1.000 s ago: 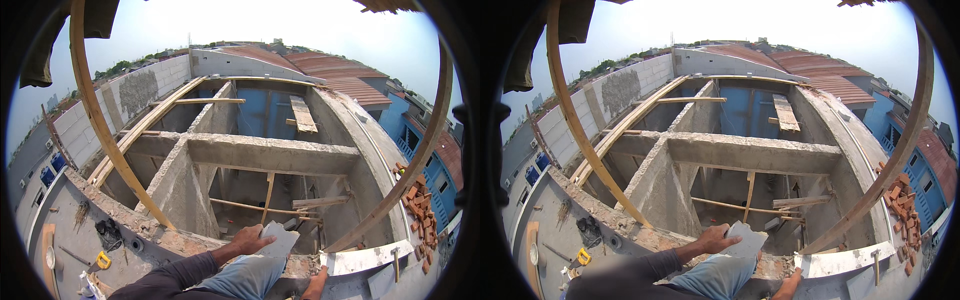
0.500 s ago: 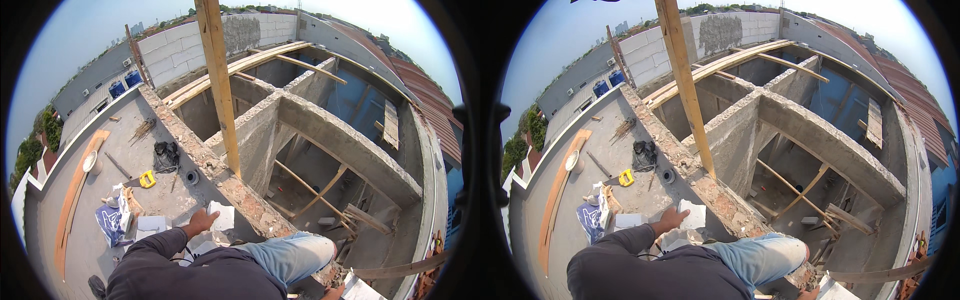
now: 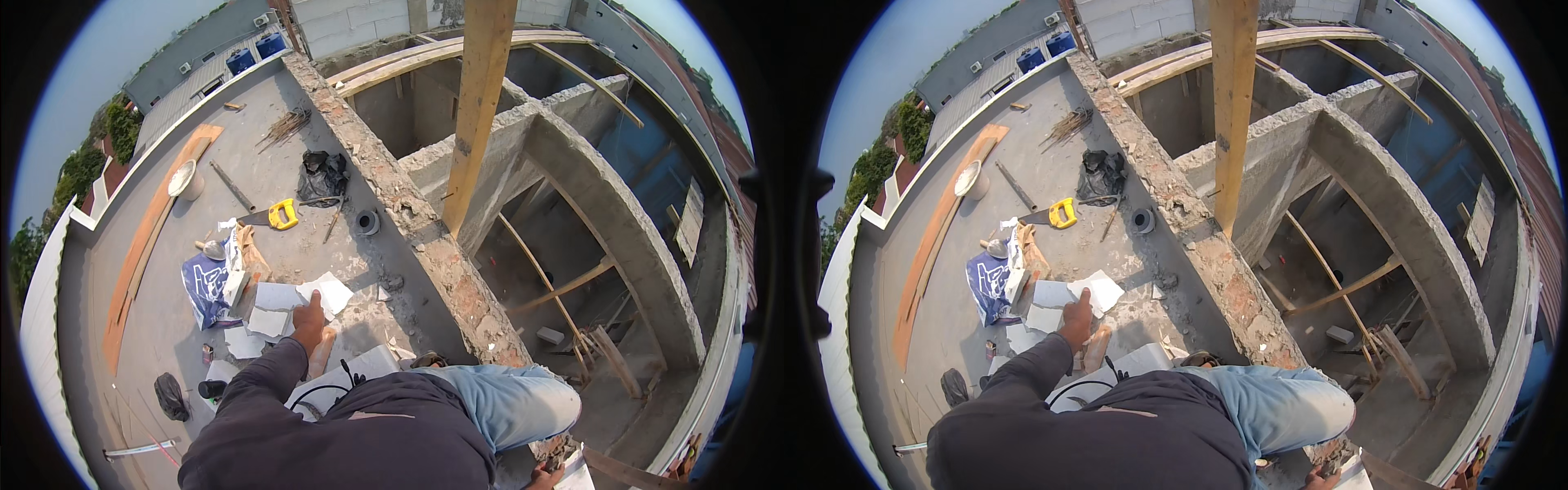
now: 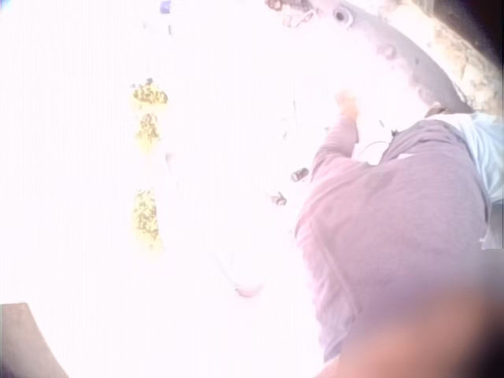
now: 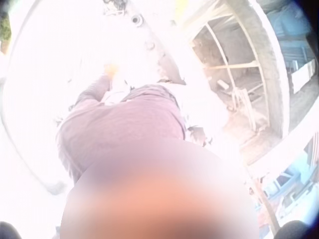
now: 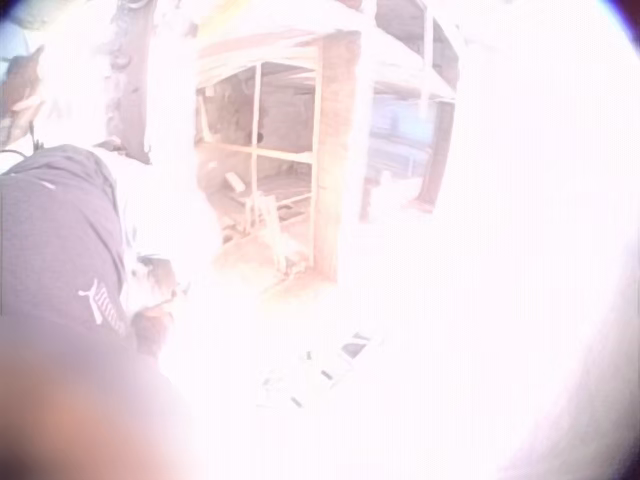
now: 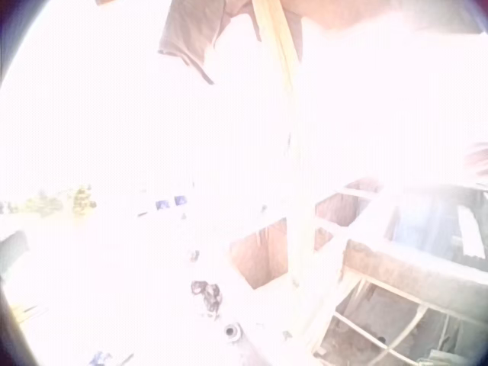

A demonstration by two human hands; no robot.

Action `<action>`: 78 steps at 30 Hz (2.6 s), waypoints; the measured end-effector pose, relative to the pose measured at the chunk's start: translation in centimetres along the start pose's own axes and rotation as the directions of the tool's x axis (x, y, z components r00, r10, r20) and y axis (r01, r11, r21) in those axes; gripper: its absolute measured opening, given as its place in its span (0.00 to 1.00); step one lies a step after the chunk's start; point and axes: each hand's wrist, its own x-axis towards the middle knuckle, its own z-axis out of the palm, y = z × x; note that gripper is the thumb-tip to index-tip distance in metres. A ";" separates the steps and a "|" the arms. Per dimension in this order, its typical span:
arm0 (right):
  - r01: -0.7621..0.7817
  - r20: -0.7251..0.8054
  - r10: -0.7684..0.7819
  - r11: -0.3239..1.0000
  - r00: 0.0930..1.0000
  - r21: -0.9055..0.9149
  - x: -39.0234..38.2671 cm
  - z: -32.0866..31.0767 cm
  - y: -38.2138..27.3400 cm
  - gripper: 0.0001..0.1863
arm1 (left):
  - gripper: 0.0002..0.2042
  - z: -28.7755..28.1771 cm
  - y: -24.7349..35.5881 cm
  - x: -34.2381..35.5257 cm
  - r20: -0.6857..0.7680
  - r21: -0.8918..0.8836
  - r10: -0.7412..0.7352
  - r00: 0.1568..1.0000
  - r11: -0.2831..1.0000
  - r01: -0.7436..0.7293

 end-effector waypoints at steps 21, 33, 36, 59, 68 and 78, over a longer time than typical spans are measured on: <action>0.053 -0.097 -0.034 0.977 0.995 0.204 -3.0 -1.0 3.5 0.21 | 0.16 16.8 9.7 -20.2 0.615 -0.389 0.715 -0.332 -0.092 -0.917; 0.268 0.172 -0.244 0.444 0.954 -0.855 -9.6 -6.7 11.4 0.33 | 0.31 26.1 1.4 -32.1 0.822 -0.422 0.034 -0.568 -0.633 -0.649; 0.227 0.215 -0.096 0.152 0.972 -0.962 -10.2 -6.9 15.6 0.36 | 0.30 24.6 1.5 -31.5 0.682 -0.546 0.110 -0.723 -0.581 -0.604; 0.234 0.090 -0.438 0.288 0.894 -0.929 -12.8 -9.9 13.6 0.21 | 0.10 23.5 2.6 -37.4 0.821 -0.549 -0.189 -0.539 0.001 -0.836; 0.825 0.360 -0.814 0.538 0.455 0.174 -26.3 -2.1 5.2 0.18 | 0.10 9.7 2.9 -60.2 0.424 -0.872 -0.074 -0.902 0.236 -0.429; 0.424 -0.232 -0.568 0.779 0.790 -0.461 -12.0 -7.7 11.2 0.20 | 0.45 14.7 -12.5 -74.7 0.362 -0.799 -0.512 -0.779 -0.600 0.023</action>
